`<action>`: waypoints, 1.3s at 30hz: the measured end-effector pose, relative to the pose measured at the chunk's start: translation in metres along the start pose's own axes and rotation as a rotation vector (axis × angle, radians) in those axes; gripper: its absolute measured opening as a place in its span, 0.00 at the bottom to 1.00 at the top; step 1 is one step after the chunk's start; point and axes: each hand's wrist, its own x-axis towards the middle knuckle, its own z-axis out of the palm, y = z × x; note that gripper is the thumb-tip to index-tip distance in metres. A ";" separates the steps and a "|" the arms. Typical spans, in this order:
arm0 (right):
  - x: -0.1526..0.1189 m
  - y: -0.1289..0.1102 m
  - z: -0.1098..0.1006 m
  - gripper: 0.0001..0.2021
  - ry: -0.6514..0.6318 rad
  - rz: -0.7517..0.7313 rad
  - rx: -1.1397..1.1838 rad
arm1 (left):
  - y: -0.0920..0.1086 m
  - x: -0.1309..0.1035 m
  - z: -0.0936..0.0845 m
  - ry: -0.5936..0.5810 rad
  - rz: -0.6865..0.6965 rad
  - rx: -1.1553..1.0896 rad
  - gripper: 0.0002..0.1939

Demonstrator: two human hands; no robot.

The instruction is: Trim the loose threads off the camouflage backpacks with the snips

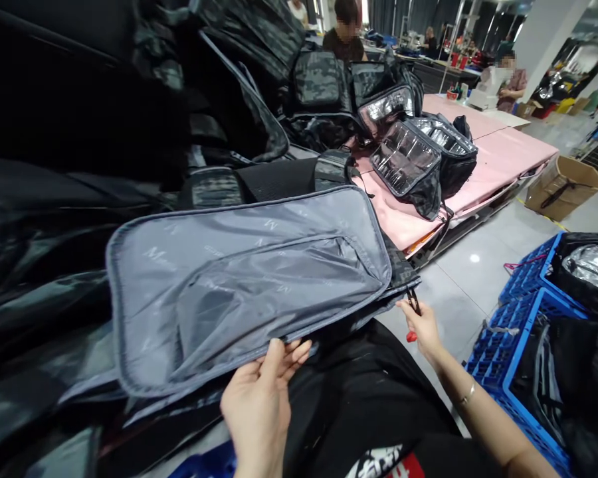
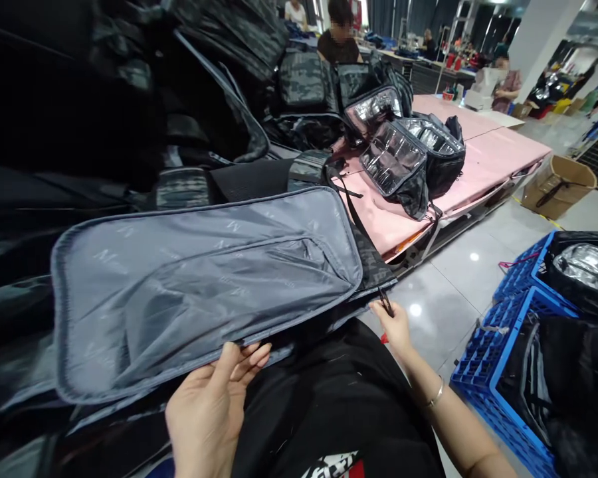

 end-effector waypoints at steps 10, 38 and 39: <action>0.011 -0.002 0.042 0.18 -0.050 0.065 0.201 | 0.019 0.001 0.016 -0.016 -0.066 0.028 0.10; 0.023 -0.027 0.049 0.18 -0.050 -0.119 0.252 | 0.045 -0.004 0.038 -0.023 -0.102 -0.133 0.17; 0.024 -0.026 0.049 0.19 -0.050 -0.128 0.255 | 0.046 -0.004 0.038 -0.019 -0.101 -0.136 0.17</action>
